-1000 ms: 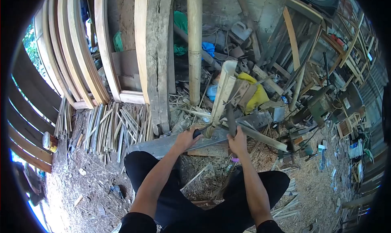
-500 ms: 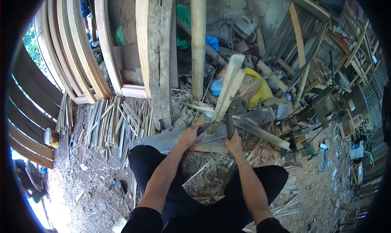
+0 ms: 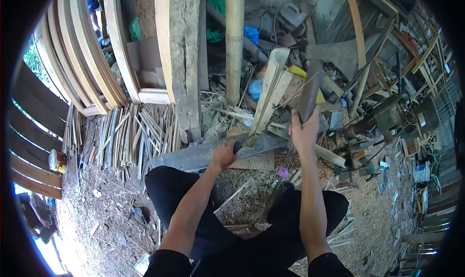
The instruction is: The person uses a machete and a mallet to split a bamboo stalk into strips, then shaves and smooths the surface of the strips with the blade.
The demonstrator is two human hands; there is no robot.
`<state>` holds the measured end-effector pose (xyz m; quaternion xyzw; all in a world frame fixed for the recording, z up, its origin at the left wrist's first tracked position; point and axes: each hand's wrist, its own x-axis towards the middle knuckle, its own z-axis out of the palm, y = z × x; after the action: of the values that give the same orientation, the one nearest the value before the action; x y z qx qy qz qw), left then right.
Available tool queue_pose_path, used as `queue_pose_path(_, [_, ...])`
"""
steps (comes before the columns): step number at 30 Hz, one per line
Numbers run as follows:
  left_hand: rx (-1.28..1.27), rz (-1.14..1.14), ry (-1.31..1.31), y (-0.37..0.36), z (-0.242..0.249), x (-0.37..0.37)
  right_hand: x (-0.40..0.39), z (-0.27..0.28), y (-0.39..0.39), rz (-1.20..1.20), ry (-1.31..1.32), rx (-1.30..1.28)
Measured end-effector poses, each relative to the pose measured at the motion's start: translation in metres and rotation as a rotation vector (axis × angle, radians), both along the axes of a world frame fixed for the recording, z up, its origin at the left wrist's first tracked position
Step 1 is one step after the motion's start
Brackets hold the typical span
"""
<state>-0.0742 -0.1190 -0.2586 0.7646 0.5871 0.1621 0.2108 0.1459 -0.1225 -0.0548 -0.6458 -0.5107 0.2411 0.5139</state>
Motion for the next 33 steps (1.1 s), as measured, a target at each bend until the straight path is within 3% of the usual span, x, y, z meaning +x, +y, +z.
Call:
queue_pose_path(3, [0.006, -0.012, 0.015, 0.007, -0.004, 0.001, 0.005, -0.121, -0.011, -0.044, -0.478, 0.173])
queue_pose_path(5, [0.021, -0.022, 0.038, 0.008, -0.016, 0.003, 0.019, -0.177, -0.026, 0.217, -0.494, -0.651])
queue_pose_path(7, [0.12, -0.029, 0.038, 0.013, -0.031, -0.001, 0.019, -0.2, -0.025, 0.16, -0.341, -0.468])
queue_pose_path(8, [0.197, -0.03, 0.017, 0.014, -0.032, -0.001, 0.013, -0.196, -0.023, 0.174, -0.355, -0.428])
queue_pose_path(9, [0.071, -0.033, 0.019, 0.012, -0.024, 0.002, 0.012, -0.192, -0.026, 0.173, -0.29, -0.444])
queue_pose_path(14, [0.083, -0.034, 0.016, 0.007, -0.026, 0.005, 0.025, -0.166, -0.031, 0.218, -0.041, -0.492])
queue_pose_path(16, [0.112, -0.027, 0.023, 0.007, -0.024, 0.004, 0.027, -0.152, -0.02, 0.175, -0.051, -0.211])
queue_pose_path(17, [0.103, -0.02, 0.026, 0.007, -0.023, 0.004, 0.028, -0.138, -0.013, 0.186, 0.094, -0.156])
queue_pose_path(20, [0.072, -0.014, 0.036, 0.004, -0.021, 0.004, 0.012, -0.04, -0.002, 0.16, 0.354, 0.14])
queue_pose_path(22, [0.052, -0.017, 0.044, 0.004, -0.024, 0.005, 0.011, 0.0, 0.007, 0.07, 0.254, 0.262])
queue_pose_path(25, [0.097, -0.032, 0.074, 0.006, -0.026, 0.002, 0.01, -0.015, 0.01, -0.062, 0.117, 0.209])
queue_pose_path(27, [0.0, -0.022, 0.013, 0.008, -0.017, 0.004, 0.006, -0.118, 0.0, -0.202, -0.524, 0.445])
queue_pose_path(29, [0.019, -0.075, 0.045, 0.007, -0.042, 0.003, 0.018, -0.238, -0.025, 0.073, -0.437, -0.266])
queue_pose_path(30, [0.065, -0.096, 0.068, 0.016, -0.05, 0.0, 0.027, -0.254, -0.021, 0.154, -0.31, -0.439])
queue_pose_path(31, [0.099, -0.087, 0.076, 0.022, -0.053, -0.005, 0.028, -0.258, -0.009, 0.258, -0.185, -0.597])
queue_pose_path(33, [0.001, -0.108, 0.124, 0.019, -0.063, -0.003, 0.024, -0.198, -0.024, 0.249, 0.252, -0.716])
